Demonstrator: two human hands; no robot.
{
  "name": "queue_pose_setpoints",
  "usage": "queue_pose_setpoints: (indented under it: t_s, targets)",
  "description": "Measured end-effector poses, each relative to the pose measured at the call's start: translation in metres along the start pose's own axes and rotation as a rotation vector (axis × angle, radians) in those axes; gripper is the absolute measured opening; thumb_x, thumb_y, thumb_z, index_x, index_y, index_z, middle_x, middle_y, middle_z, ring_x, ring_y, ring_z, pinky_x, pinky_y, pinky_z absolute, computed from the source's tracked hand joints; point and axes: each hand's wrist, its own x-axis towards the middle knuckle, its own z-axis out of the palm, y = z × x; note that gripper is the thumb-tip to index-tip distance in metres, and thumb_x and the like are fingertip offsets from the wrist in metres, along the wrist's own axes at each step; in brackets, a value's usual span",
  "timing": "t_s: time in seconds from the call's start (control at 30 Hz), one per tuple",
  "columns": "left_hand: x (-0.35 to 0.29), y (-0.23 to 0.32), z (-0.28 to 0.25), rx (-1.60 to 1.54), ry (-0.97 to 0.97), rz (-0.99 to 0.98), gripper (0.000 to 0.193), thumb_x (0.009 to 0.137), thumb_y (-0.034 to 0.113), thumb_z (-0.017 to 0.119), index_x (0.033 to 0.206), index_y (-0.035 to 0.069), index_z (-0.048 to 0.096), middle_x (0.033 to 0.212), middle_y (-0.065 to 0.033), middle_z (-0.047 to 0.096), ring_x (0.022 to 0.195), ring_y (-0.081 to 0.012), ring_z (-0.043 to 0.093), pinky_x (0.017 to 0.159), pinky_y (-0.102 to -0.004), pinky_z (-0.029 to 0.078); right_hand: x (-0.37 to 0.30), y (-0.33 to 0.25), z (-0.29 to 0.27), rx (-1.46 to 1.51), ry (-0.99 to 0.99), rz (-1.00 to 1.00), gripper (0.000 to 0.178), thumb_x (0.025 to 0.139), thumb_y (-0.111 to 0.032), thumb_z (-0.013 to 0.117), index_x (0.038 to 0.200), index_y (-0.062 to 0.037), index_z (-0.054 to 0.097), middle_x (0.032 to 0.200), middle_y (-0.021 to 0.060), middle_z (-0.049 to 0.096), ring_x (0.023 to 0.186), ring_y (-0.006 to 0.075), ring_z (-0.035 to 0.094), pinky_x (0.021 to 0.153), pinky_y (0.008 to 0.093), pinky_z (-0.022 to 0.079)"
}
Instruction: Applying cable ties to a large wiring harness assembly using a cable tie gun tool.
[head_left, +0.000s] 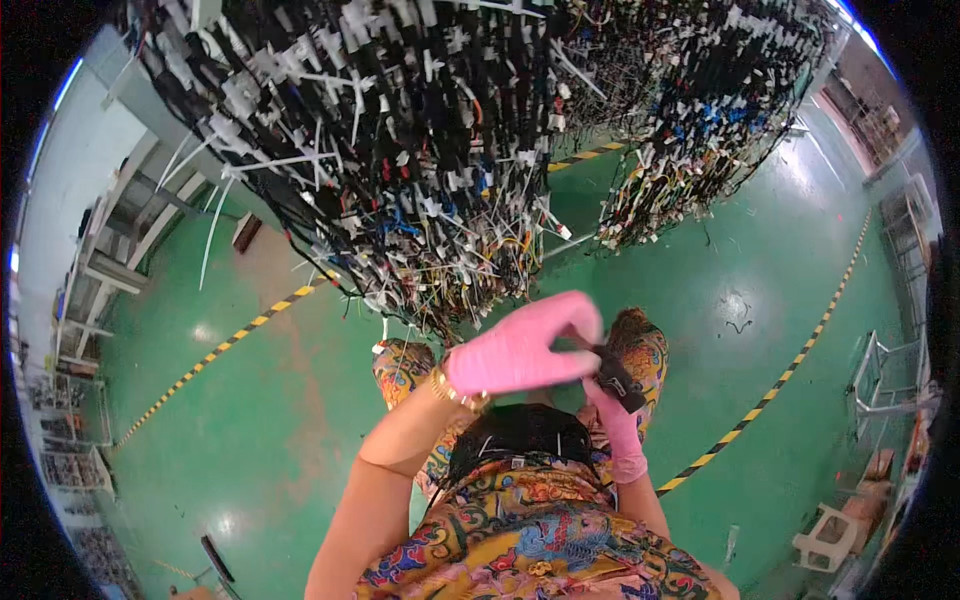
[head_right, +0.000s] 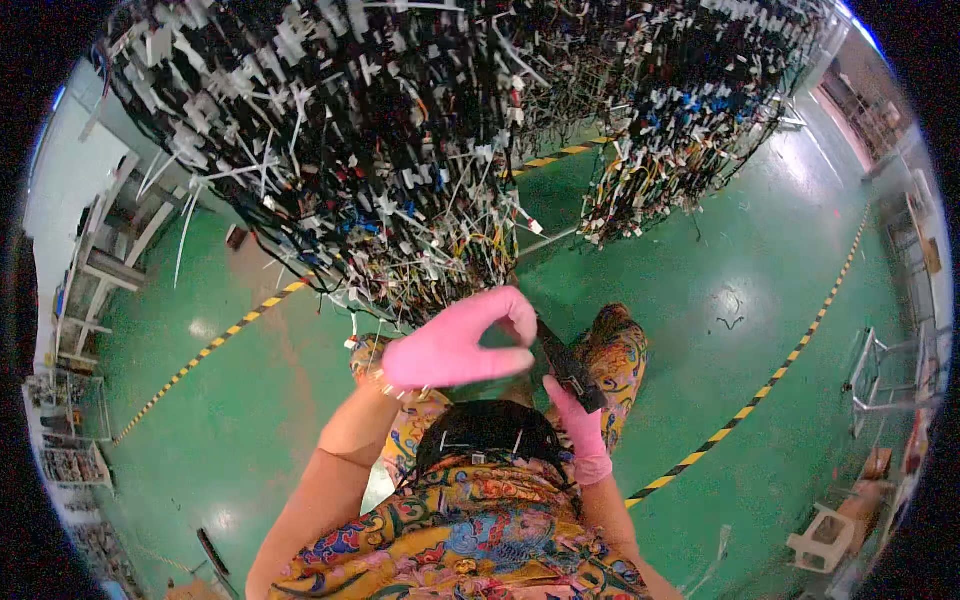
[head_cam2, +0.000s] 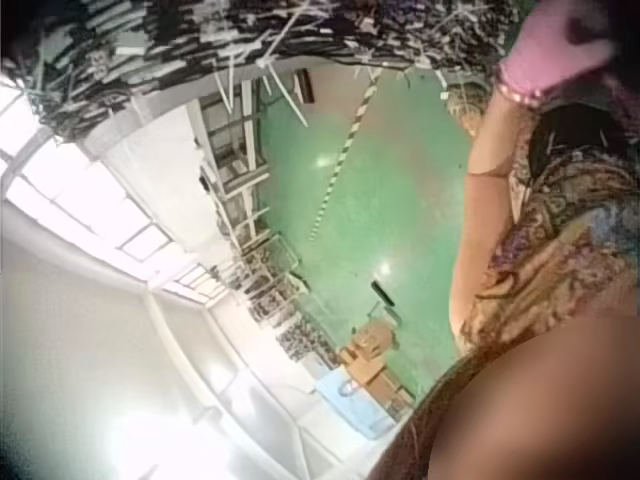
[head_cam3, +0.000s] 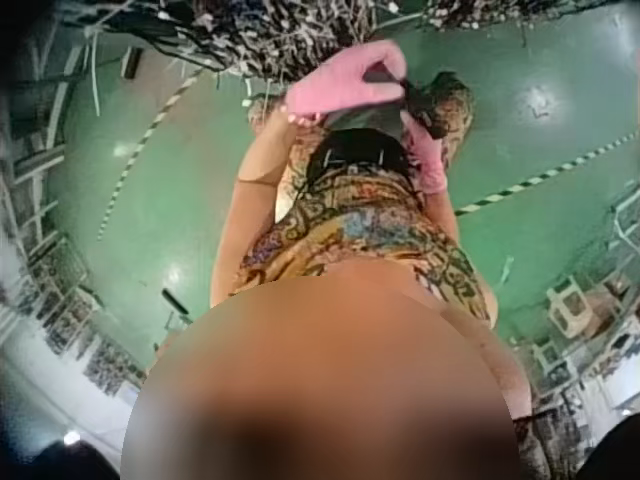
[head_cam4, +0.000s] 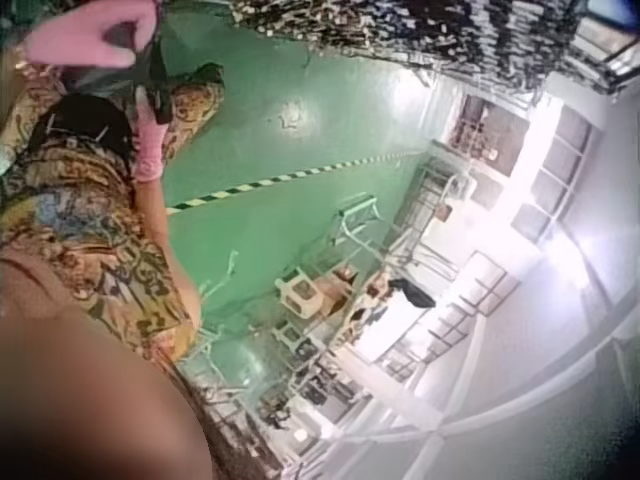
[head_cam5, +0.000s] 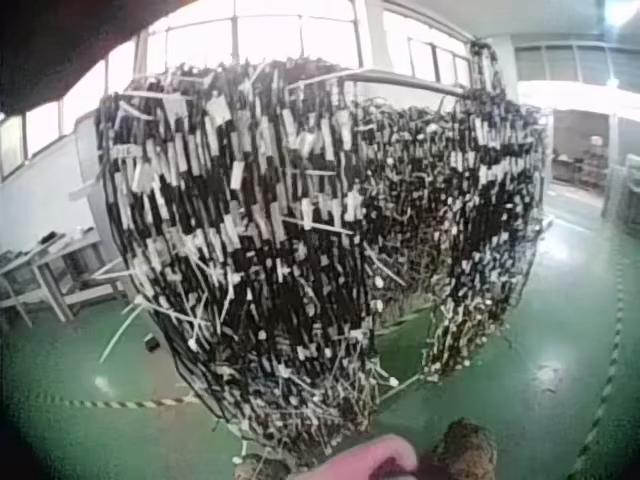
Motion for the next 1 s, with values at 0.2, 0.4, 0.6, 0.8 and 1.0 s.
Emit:
queue_pose_setpoints:
  t_s: [0.2, 0.4, 0.6, 0.8, 1.0]
  targets:
    - [-0.056, -0.328, 0.051, 0.458, -0.549, -0.951, 0.079, 0.080, 0.074, 0.061, 0.108, 0.001, 0.071, 0.100, -0.0212, 0.072, 0.089, -0.0335, 0.069, 0.080, -0.0450, 0.054, -0.003, 0.004, -0.018, 0.154, 0.058, 0.238, 0.022, 0.085, -0.017, 0.080, 0.103, -0.0077, 0.072, 0.089, -0.0032, 0.067, 0.076, 0.0090, 0.059, 0.066, 0.0278, 0.048]
    - [-0.057, -0.403, 0.106, 0.230, -0.467, -0.988, 0.069, 0.084, 0.067, 0.059, 0.108, 0.003, 0.071, 0.100, -0.0198, 0.071, 0.088, -0.0328, 0.068, 0.079, -0.0445, 0.053, 0.027, -0.002, -0.035, 0.235, -0.031, 0.473, 0.013, 0.088, -0.015, 0.077, 0.094, -0.0067, 0.070, 0.077, -0.0008, 0.064, 0.070, 0.0119, 0.062, 0.064, 0.0300, 0.050]
    - [-0.026, -0.362, 0.093, 0.089, -0.259, -1.108, 0.060, 0.088, 0.059, 0.057, 0.107, 0.004, 0.070, 0.099, -0.0184, 0.070, 0.086, -0.0321, 0.067, 0.079, -0.0440, 0.053, 0.077, -0.024, -0.076, 0.116, 0.011, 0.560, 0.018, 0.086, -0.013, 0.077, 0.099, -0.0025, 0.070, 0.084, 0.0014, 0.068, 0.078, 0.0112, 0.063, 0.070, 0.0321, 0.052]
    - [-0.013, -0.344, 0.090, 0.014, -0.133, -1.166, 0.050, 0.091, 0.051, 0.055, 0.106, 0.005, 0.070, 0.099, -0.0170, 0.069, 0.085, -0.0314, 0.066, 0.078, -0.0435, 0.053, 0.133, -0.071, -0.131, 0.105, 0.009, 0.652, 0.010, 0.087, -0.014, 0.076, 0.089, -0.0052, 0.071, 0.075, -0.0016, 0.065, 0.068, 0.0114, 0.059, 0.066, 0.0288, 0.049]
    - [0.042, -0.368, 0.126, -0.009, -0.080, -1.048, 0.041, 0.095, 0.044, 0.053, 0.105, 0.007, 0.069, 0.099, -0.0157, 0.069, 0.083, -0.0307, 0.065, 0.078, -0.0431, 0.053, 0.187, -0.091, -0.189, -0.064, -0.120, 0.484, 0.009, 0.088, -0.013, 0.075, 0.087, -0.0051, 0.071, 0.073, -0.0007, 0.066, 0.066, 0.0111, 0.061, 0.063, 0.0297, 0.050]
